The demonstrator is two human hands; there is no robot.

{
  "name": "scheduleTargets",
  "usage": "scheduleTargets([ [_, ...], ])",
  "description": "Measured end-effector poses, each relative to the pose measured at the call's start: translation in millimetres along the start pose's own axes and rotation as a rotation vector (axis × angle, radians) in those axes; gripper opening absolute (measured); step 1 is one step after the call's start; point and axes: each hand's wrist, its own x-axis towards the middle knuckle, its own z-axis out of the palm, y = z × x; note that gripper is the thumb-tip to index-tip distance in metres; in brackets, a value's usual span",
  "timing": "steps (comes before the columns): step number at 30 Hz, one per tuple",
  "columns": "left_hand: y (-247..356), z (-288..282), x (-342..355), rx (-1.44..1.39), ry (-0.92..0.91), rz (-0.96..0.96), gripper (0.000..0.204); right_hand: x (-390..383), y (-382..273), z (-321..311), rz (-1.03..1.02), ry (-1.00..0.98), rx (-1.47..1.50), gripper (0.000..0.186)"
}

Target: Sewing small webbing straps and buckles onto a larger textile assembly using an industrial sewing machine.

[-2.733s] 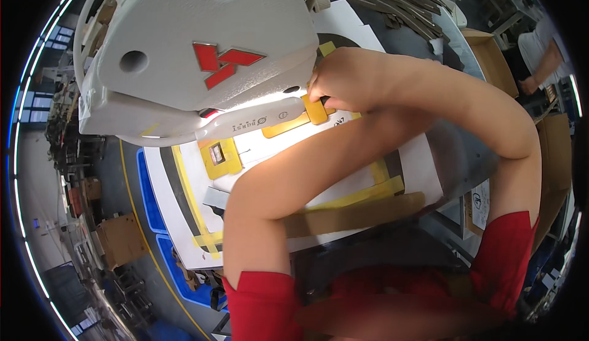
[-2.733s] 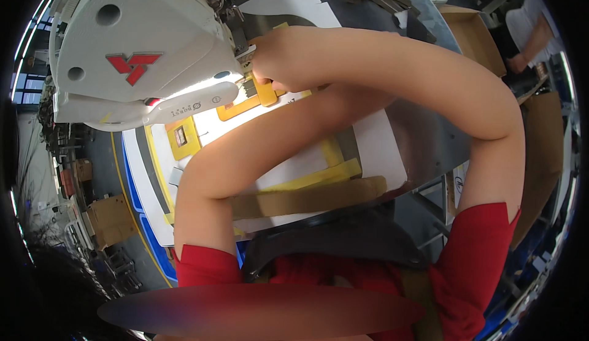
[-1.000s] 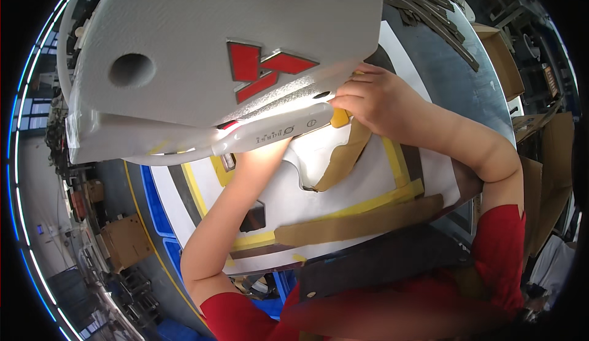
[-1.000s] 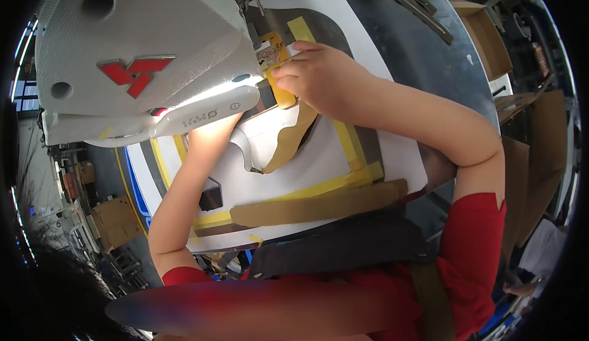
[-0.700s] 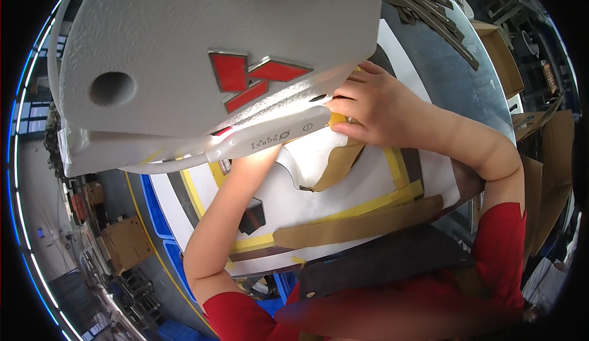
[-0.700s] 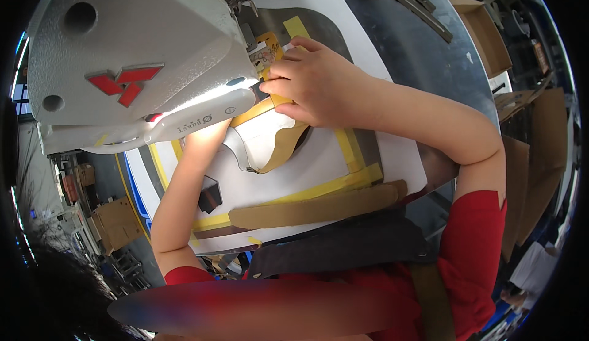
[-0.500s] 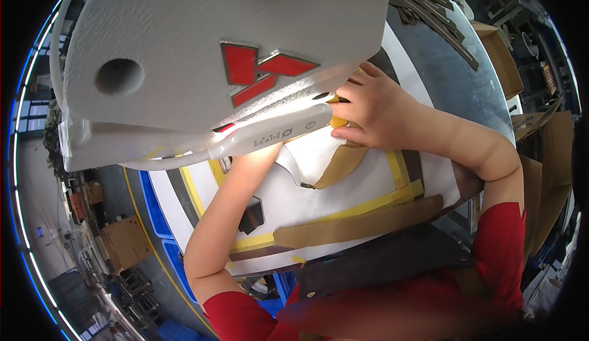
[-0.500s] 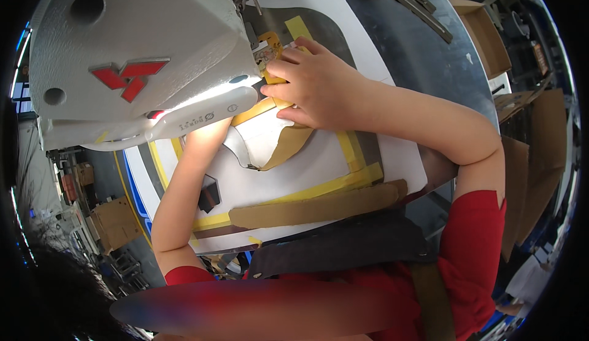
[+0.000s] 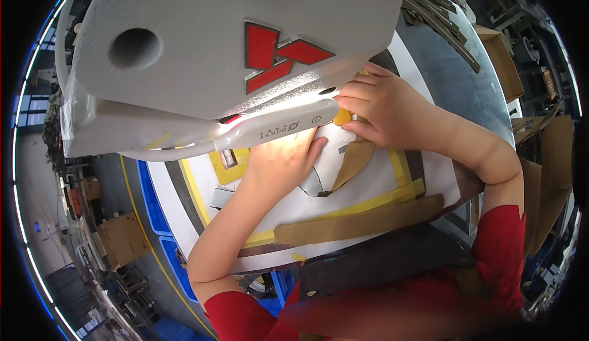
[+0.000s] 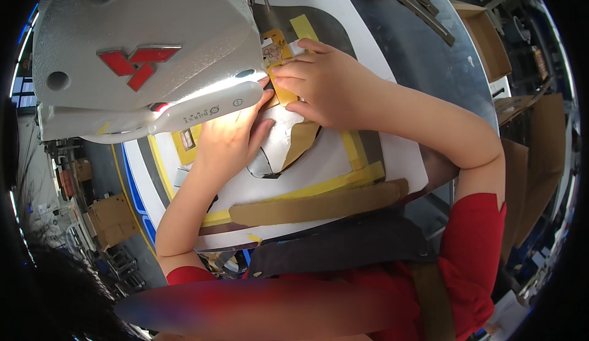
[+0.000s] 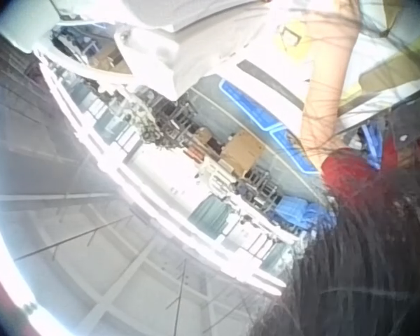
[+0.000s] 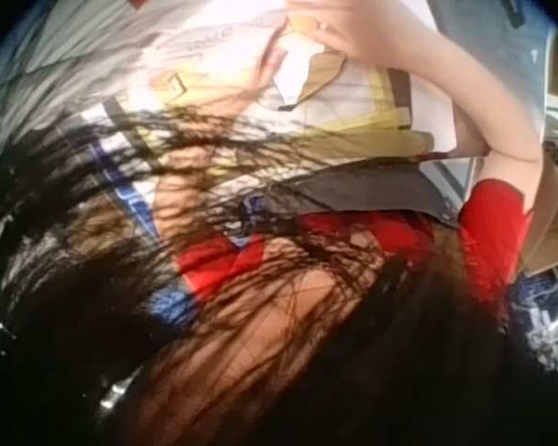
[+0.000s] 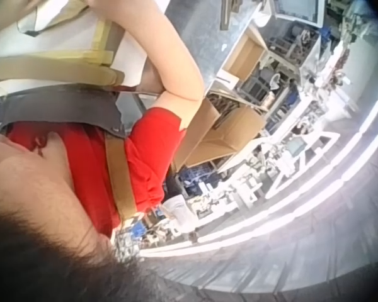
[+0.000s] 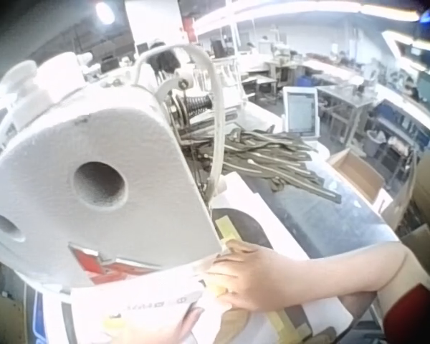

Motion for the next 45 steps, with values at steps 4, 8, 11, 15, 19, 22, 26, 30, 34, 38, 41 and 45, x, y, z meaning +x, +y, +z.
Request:
scheduleTargets([
  [4,0.0,-0.3,1.4,-0.005,-0.039,-0.032,0.049,1.6,1.0,-7.6,0.011,-0.015,0.036,0.034],
  [8,1.8,-2.4,3.3,-0.013,-0.041,-0.034,0.049,-0.1,1.0,-5.5,0.005,0.013,0.003,0.032],
  [11,1.2,-0.2,2.6,-0.027,-0.033,-0.025,0.050,2.1,0.3,-6.6,0.007,-0.018,-0.001,0.032],
  [15,-0.5,3.0,1.3,-0.086,0.020,-0.021,0.047,3.3,-1.0,-3.6,0.016,-0.044,-0.020,0.034],
  [19,-1.7,7.0,-0.6,-0.045,0.088,-0.002,0.044,2.7,-1.4,0.2,-0.014,-0.045,-0.115,0.037],
  [22,-2.6,4.1,-0.6,0.008,0.095,0.016,0.044,4.0,-2.4,1.5,-0.015,-0.038,-0.122,0.038],
  [26,-6.6,3.1,-3.3,0.024,0.082,0.000,0.044,6.7,-2.3,0.8,-0.037,-0.029,-0.108,0.038],
  [30,-6.1,0.8,-0.8,0.055,0.100,0.030,0.042,6.1,-1.0,-0.7,-0.046,-0.047,-0.079,0.037],
  [34,-5.9,3.0,2.6,0.063,0.136,0.062,0.040,4.2,0.6,-3.6,-0.071,-0.055,-0.057,0.035],
  [38,-5.0,3.3,3.4,0.069,0.138,0.065,0.041,3.1,1.3,-4.2,-0.087,-0.070,-0.098,0.035],
  [41,-4.2,2.6,3.6,0.075,0.138,0.063,0.040,2.7,0.3,-4.6,-0.085,-0.065,-0.115,0.035],
  [45,-4.9,1.0,3.0,0.055,0.122,0.057,0.040,2.6,1.0,-1.4,-0.097,-0.064,-0.124,0.034],
])
